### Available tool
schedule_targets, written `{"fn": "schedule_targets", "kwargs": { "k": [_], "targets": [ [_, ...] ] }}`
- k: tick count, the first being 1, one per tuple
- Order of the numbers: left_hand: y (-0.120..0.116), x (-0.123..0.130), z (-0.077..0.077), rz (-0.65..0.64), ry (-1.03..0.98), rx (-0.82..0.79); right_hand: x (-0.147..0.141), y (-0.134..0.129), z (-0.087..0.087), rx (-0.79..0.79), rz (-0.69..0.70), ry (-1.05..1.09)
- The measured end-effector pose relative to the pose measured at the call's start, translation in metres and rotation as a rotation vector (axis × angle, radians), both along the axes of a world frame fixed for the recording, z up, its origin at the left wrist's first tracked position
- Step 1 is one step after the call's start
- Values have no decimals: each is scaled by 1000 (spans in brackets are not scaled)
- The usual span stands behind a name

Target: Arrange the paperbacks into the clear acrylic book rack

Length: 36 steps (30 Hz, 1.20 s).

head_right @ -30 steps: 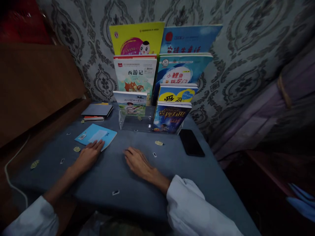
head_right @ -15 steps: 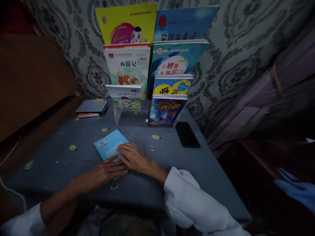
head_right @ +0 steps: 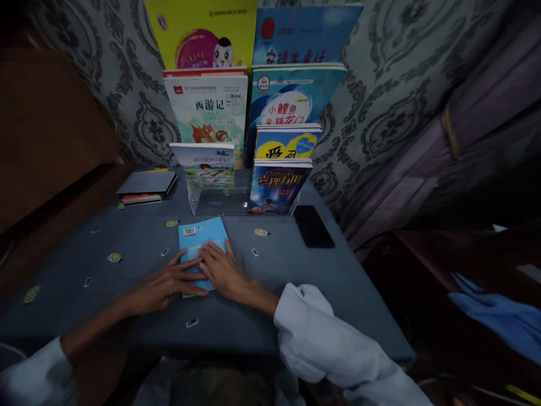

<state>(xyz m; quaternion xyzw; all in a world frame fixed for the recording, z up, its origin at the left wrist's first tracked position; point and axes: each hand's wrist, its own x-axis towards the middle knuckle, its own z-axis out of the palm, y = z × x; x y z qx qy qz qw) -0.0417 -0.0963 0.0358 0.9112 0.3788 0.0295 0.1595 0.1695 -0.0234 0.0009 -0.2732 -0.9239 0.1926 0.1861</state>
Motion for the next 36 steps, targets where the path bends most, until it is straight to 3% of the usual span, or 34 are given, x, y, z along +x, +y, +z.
{"fn": "schedule_targets", "kwargs": {
  "k": [5,11,18,21,28,32,36],
  "targets": [
    [0,-5,-6,73,-19,-6,-3,-9,2,-59,-140,-53],
    [17,-13,-10,57,-60,-99,4,-18,0,-71,-193,-47],
    [28,-24,7,-29,-2,-233,12,-22,-8,-112,-199,-69],
    [34,-32,6,16,-11,-249,14,-24,-9,-150,-181,-58],
    [67,-43,-35,475,-11,6,18,-31,-6,-250,-169,-70],
    [78,-33,-50,539,38,200,17,-38,4,-283,-154,-116],
    [80,-19,-52,551,79,355,17,-44,13,-227,-113,-171]
  ]
}}
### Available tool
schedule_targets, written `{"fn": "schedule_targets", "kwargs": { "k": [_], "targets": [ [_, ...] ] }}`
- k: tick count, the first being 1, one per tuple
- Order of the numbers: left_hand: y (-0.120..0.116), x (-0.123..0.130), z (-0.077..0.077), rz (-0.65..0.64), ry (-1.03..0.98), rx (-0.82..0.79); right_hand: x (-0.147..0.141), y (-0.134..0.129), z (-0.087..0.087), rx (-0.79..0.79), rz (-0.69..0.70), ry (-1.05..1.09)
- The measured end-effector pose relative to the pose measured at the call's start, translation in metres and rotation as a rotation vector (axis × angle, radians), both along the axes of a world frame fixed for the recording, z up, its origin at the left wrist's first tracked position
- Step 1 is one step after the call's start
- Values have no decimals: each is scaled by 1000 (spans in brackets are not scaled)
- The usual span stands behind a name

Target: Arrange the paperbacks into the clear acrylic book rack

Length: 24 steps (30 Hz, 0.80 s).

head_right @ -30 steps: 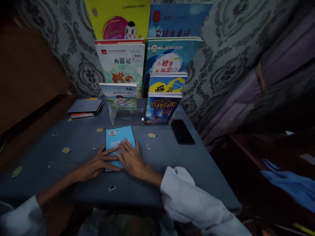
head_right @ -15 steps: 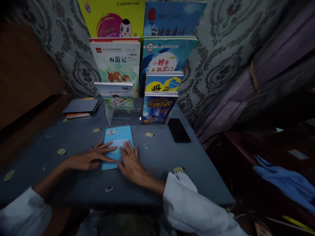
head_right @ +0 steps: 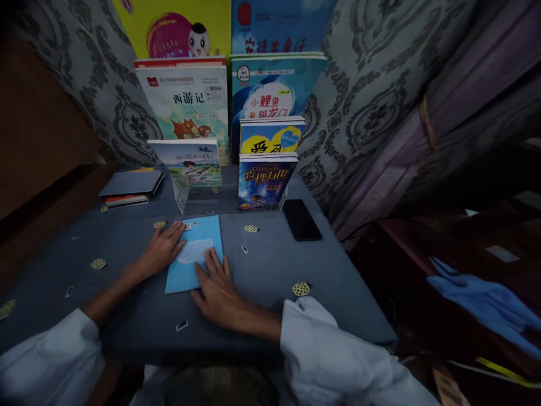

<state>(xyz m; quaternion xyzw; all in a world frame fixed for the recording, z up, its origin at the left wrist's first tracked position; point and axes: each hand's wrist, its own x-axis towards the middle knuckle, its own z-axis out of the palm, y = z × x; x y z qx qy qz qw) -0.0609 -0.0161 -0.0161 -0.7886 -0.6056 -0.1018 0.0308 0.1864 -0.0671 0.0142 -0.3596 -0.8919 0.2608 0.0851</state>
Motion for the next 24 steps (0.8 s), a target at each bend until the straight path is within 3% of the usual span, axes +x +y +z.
{"fn": "schedule_targets", "kwargs": {
  "k": [6,12,24],
  "targets": [
    [7,11,4,-10,48,21,4,4,5,158,64,-49],
    [16,17,5,-46,34,47,6,14,-6,252,57,52],
    [37,38,6,-197,-22,-37,7,24,-20,267,49,171]
  ]
}}
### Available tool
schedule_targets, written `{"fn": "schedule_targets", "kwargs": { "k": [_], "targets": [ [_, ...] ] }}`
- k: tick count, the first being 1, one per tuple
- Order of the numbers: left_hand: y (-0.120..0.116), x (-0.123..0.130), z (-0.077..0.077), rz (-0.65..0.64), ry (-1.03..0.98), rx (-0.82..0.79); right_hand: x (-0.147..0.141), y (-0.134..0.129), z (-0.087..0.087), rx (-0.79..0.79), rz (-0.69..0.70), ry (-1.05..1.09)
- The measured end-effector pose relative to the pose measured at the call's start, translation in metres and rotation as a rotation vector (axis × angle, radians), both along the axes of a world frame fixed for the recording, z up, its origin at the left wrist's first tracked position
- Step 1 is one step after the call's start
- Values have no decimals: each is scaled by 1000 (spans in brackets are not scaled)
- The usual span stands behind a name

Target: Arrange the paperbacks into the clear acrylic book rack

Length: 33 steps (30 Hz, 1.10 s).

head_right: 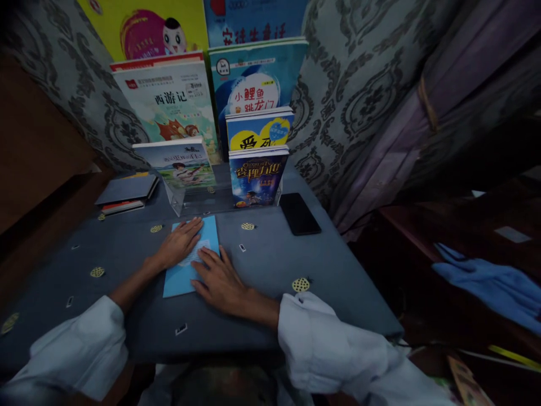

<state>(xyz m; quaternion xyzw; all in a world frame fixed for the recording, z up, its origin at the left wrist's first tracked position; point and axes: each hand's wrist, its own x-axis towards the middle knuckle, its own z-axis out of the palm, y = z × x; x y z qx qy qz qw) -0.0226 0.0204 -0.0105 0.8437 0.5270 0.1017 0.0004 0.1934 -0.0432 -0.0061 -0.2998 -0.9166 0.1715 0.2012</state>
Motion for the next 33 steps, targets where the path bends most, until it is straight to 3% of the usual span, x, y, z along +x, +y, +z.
{"fn": "schedule_targets", "kwargs": {
  "k": [6,11,27,33],
  "targets": [
    [17,21,3,-71,-5,-62,0,2,-1,6,9,18],
    [23,24,3,-107,-54,-73,4,11,0,-16,35,52],
    [31,12,2,-185,-245,-108,17,91,-12,-90,11,78],
    [31,12,2,-186,-249,-114,19,104,-17,-112,29,122]
  ]
}}
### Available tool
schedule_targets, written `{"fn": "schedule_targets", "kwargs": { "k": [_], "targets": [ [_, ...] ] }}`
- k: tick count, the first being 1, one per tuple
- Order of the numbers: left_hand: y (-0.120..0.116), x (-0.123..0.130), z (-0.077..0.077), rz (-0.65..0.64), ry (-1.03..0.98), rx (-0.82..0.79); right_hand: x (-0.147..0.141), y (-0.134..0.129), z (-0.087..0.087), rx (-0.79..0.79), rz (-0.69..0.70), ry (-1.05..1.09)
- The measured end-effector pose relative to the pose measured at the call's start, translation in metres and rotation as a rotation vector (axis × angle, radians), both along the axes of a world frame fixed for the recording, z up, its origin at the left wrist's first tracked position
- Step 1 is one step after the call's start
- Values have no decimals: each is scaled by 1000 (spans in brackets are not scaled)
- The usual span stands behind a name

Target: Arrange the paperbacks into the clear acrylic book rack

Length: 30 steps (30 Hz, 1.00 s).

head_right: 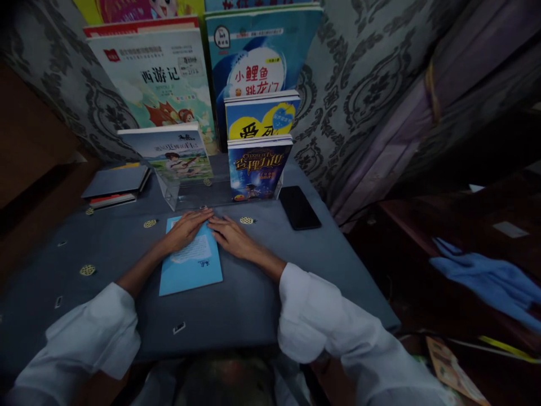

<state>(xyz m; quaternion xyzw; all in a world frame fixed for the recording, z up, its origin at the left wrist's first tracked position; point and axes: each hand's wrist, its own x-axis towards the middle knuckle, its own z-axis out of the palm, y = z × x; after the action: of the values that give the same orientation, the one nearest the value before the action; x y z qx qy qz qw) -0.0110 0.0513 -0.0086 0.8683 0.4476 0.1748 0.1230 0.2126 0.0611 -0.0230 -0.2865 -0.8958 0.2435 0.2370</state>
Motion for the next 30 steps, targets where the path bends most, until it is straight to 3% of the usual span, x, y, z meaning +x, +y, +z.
{"fn": "schedule_targets", "kwargs": {
  "k": [18,30],
  "targets": [
    [-2,2,-5,27,78,21,3,-14,2,48,35,-75],
    [-6,3,2,-54,91,27,10,-39,5,64,50,-84]
  ]
}}
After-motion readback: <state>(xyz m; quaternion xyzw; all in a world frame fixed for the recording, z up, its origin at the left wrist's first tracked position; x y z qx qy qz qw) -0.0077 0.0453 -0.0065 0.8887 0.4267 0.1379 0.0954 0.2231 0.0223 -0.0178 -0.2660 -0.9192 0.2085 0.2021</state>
